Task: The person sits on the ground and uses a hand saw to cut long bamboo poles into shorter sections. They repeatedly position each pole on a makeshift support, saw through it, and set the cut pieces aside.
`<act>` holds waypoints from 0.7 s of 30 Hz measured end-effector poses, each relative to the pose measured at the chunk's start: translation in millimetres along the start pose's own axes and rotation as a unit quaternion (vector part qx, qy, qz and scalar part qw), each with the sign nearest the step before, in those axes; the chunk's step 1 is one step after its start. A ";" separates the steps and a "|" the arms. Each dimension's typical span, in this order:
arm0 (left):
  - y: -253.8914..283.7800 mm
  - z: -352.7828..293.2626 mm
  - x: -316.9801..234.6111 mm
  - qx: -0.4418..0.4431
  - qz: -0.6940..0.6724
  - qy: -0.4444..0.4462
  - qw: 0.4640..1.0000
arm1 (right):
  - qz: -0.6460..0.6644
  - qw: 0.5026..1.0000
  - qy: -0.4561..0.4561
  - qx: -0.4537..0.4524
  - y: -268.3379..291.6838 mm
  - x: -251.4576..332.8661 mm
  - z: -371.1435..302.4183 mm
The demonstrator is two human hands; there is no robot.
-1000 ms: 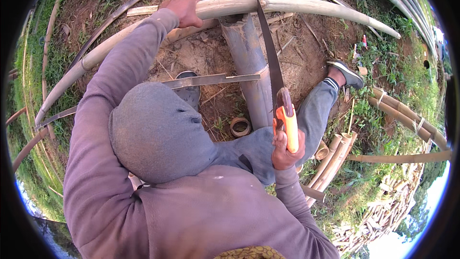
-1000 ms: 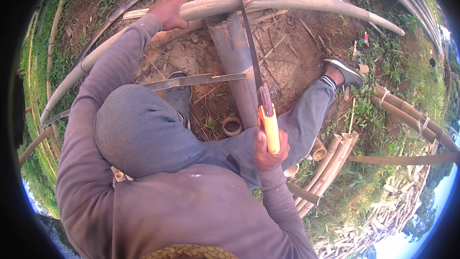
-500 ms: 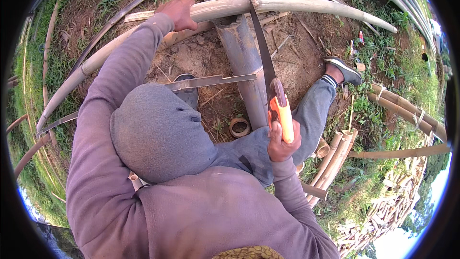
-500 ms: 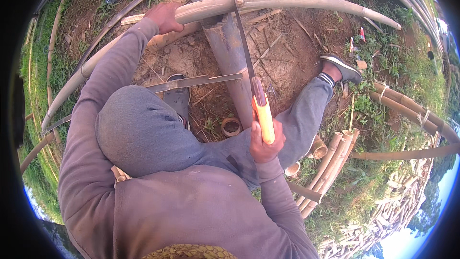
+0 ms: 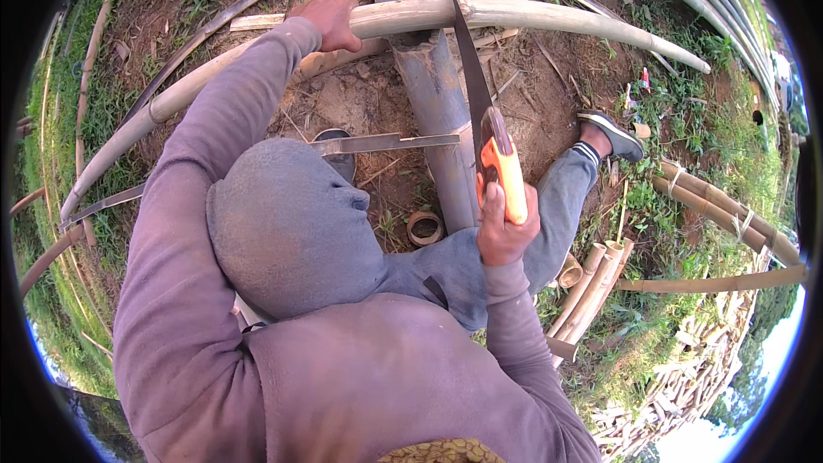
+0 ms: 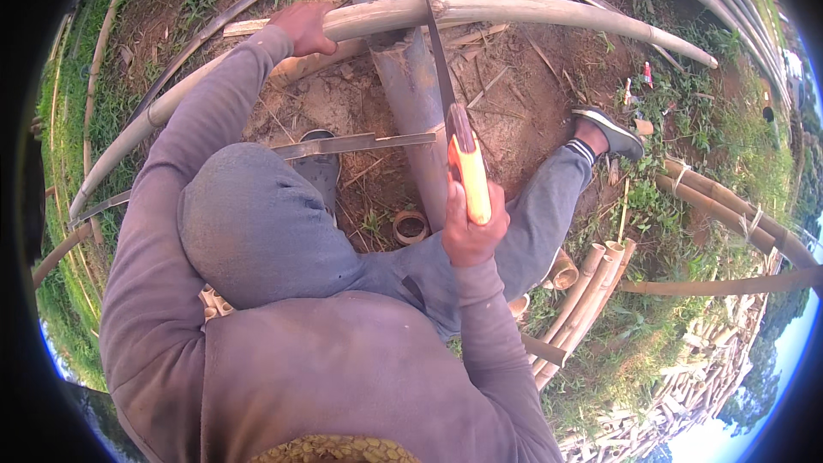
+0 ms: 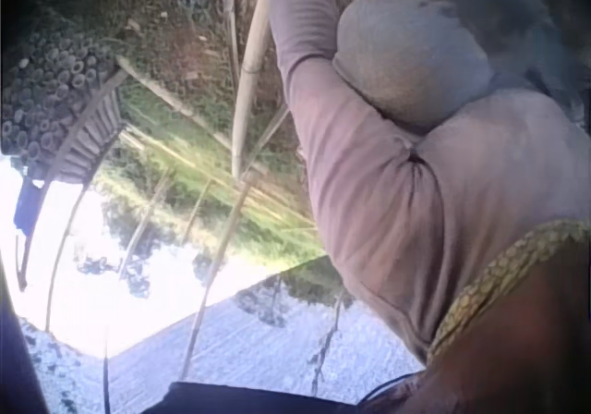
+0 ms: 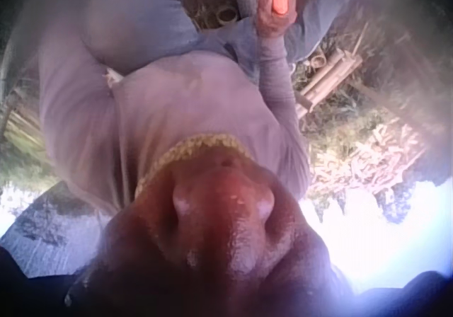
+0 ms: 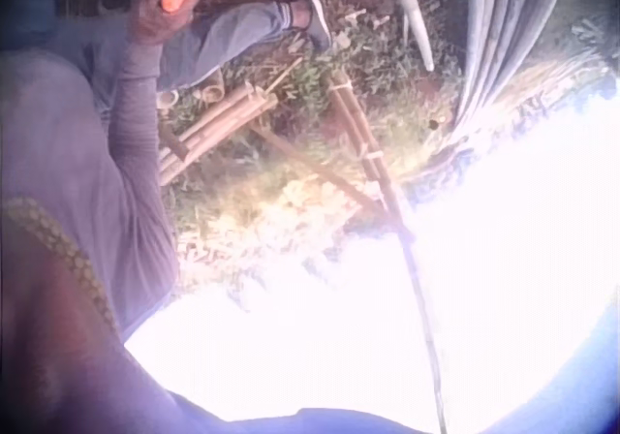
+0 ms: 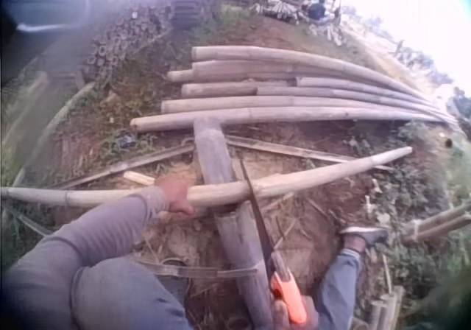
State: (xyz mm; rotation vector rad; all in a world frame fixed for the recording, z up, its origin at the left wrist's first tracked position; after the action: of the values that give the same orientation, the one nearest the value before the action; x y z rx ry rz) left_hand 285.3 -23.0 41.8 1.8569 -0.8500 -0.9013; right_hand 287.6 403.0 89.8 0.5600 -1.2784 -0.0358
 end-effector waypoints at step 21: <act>6.0 -0.5 -8.0 0.030 0.009 0.000 1.000 | 0.009 0.999 -0.034 -0.007 27.0 -0.6 -35.5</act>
State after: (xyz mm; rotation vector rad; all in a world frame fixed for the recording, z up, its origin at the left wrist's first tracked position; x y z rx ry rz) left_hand 280.5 -18.4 49.3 1.8988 -0.9013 -0.8735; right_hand 312.2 440.0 94.3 0.5394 -1.3490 -0.0484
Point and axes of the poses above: each hand's wrist, its own z-axis towards the middle knuckle, its own y-axis out of the back of the hand, x = y × z, the point moved 2 cm from there along z, towards the middle knuckle, and after that the axes turned 3 degrees about -x, right-handed, at the moved point
